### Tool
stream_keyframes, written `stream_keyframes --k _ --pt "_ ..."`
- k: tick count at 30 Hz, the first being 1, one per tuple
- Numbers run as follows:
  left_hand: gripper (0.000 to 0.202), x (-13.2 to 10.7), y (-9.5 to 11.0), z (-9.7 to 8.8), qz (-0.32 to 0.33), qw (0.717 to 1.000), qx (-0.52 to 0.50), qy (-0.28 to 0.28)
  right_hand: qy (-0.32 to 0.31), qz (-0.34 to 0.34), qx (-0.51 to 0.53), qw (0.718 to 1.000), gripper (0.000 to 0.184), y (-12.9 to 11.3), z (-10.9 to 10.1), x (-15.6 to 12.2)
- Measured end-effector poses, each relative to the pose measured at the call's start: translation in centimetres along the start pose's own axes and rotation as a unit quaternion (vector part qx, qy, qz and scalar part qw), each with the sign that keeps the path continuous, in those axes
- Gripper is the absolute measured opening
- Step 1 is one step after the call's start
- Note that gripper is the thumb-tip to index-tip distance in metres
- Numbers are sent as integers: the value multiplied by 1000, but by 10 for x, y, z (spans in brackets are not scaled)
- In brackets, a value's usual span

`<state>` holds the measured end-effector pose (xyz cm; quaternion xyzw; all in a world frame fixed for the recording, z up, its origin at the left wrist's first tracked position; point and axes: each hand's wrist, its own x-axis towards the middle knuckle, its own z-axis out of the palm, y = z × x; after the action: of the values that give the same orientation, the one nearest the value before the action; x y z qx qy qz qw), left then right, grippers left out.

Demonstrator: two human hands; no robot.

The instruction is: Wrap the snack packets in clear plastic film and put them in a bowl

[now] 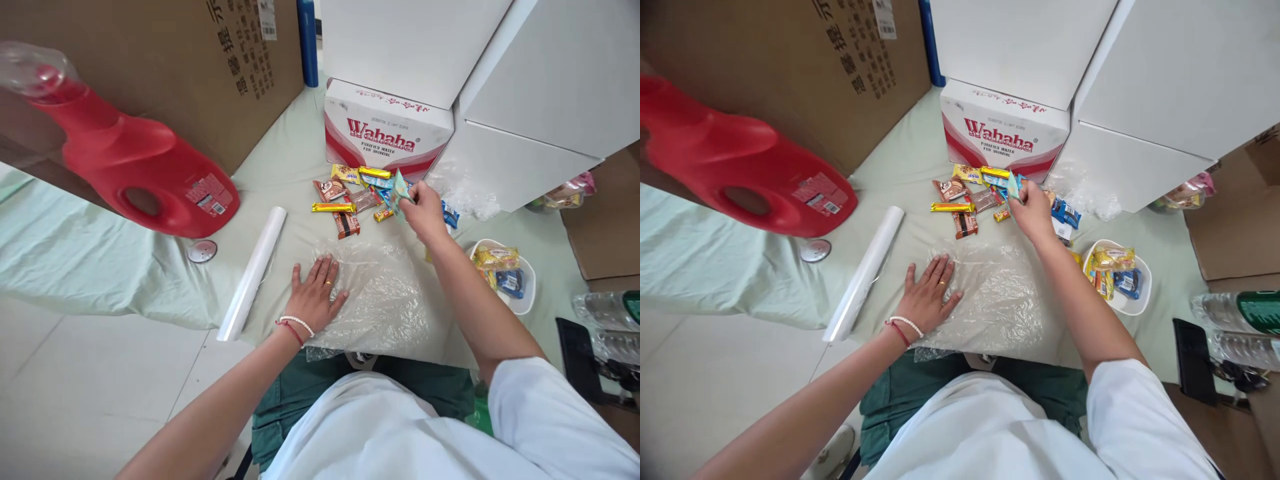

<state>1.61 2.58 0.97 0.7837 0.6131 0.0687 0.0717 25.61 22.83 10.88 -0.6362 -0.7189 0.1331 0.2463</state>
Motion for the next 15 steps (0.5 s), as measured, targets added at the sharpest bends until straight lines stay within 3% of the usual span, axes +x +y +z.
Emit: stream_keyframes --k 2,4,7,9,11,15 --pt "72 0 0 1 1 1000 0 4 -58 -55 -73 994 13 -10 -23 -38" --pt "72 0 -1 2 3 1000 1 6 -141 -92 -144 975 15 -29 -29 -82" --pt "71 0 -2 2 2 1000 2 6 -272 -122 -184 937 29 -63 -8 -140" --pt "69 1 -2 1 3 1000 2 -1 -334 -142 -161 918 33 -78 10 -163" --pt "66 1 -3 0 6 1000 0 -11 -352 -164 -114 915 39 -80 22 -172" --pt "64 1 -3 0 -2 1000 -11 -3 -276 -177 -75 942 52 -53 31 -175"
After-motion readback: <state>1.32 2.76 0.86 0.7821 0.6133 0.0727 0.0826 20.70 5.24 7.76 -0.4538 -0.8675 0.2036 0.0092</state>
